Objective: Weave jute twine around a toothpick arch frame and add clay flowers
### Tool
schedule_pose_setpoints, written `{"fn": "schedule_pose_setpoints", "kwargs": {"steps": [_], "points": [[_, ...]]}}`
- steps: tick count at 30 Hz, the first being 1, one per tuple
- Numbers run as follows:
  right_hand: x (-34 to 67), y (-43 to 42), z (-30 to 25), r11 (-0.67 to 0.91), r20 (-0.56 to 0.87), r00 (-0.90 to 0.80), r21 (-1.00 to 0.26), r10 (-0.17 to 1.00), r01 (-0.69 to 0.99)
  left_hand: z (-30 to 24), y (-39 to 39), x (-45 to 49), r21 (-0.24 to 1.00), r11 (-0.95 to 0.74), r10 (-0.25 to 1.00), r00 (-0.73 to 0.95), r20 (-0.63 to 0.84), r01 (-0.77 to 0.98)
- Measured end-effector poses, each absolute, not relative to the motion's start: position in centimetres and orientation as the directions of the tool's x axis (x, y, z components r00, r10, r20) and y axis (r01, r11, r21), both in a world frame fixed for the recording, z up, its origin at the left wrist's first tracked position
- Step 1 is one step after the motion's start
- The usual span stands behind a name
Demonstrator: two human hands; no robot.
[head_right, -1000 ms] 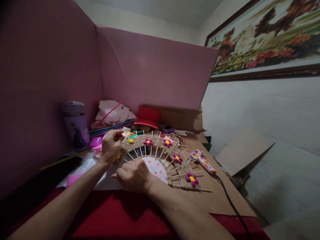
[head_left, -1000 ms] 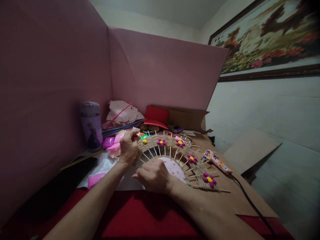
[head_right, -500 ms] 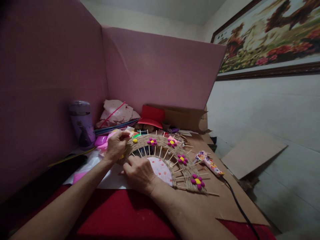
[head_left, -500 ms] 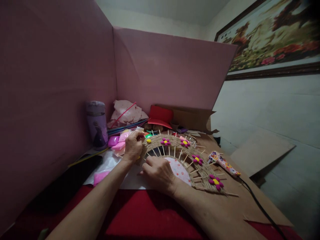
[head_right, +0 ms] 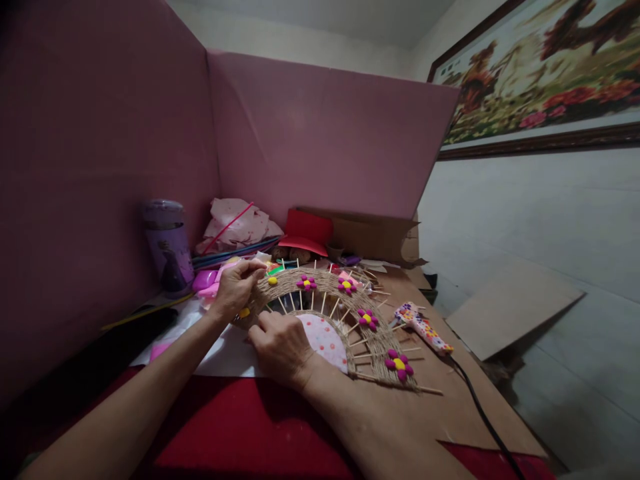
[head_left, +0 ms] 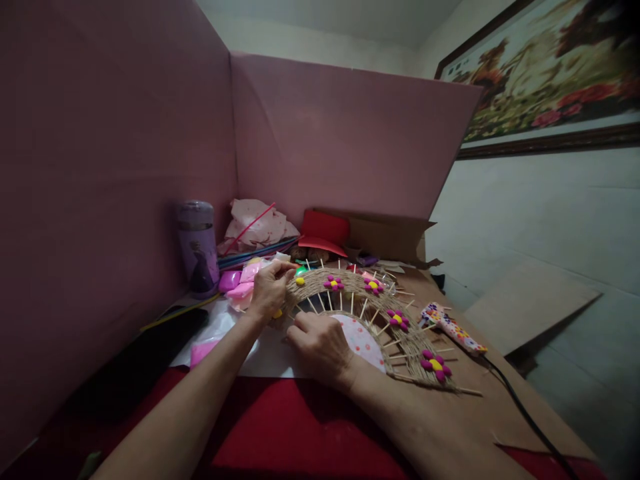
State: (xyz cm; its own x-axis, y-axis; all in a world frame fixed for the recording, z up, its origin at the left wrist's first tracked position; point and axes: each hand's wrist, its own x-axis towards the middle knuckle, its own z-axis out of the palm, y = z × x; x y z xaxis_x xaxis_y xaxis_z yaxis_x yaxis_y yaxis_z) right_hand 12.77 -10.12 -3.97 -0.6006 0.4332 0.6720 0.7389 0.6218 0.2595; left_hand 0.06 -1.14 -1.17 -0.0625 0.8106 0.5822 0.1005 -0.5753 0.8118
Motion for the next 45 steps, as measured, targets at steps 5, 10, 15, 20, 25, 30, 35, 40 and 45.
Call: {"fn": "schedule_pose_setpoints", "kwargs": {"steps": [5,10,15,20,25,30,35,40,45], "points": [[12.8,-10.1,-4.0,0.626,0.667,-0.602,0.254,0.439,0.737,-0.6,-1.8,0.3,0.889,-0.449,0.893,-0.021,0.449,-0.088],[12.8,-9.9,-4.1,0.633,0.665,-0.604,0.249,0.439,0.733,-0.4,-2.1,0.4,0.888,-0.41,0.906,0.013,0.422,-0.208],[13.1,-10.2,-3.7,0.635,0.726,-0.505,0.122,0.468,0.763,0.2,-2.8,0.4,0.898,-0.356,0.917,0.09,0.389,-0.257],[13.8,-10.2,-2.9,0.646,0.817,-0.226,-0.217,0.531,0.732,0.7,-3.5,0.4,0.911,-0.265,0.903,0.25,0.35,-0.317],[14.3,-9.3,-2.8,0.63,0.851,0.001,-0.389,0.525,0.672,0.6,-3.8,0.8,0.922,-0.183,0.883,0.356,0.307,-0.341],[14.4,-9.0,-2.8,0.626,0.854,0.09,-0.444,0.513,0.641,0.5,-4.1,1.0,0.929,-0.187,0.877,0.371,0.304,-0.32],[14.3,-9.1,-2.8,0.68,0.876,0.032,-0.395,0.481,0.617,0.4,-4.3,1.1,0.925,-0.12,0.872,0.406,0.272,-0.362],[14.3,-9.1,-2.7,0.675,0.882,0.051,-0.396,0.469,0.622,0.7,-4.6,1.2,0.91,-0.052,0.894,0.386,0.226,-0.411],[14.4,-9.0,-2.6,0.665,0.861,0.087,-0.447,0.5,0.598,0.8,-4.9,1.2,0.9,0.007,0.889,0.415,0.193,-0.435]]}}
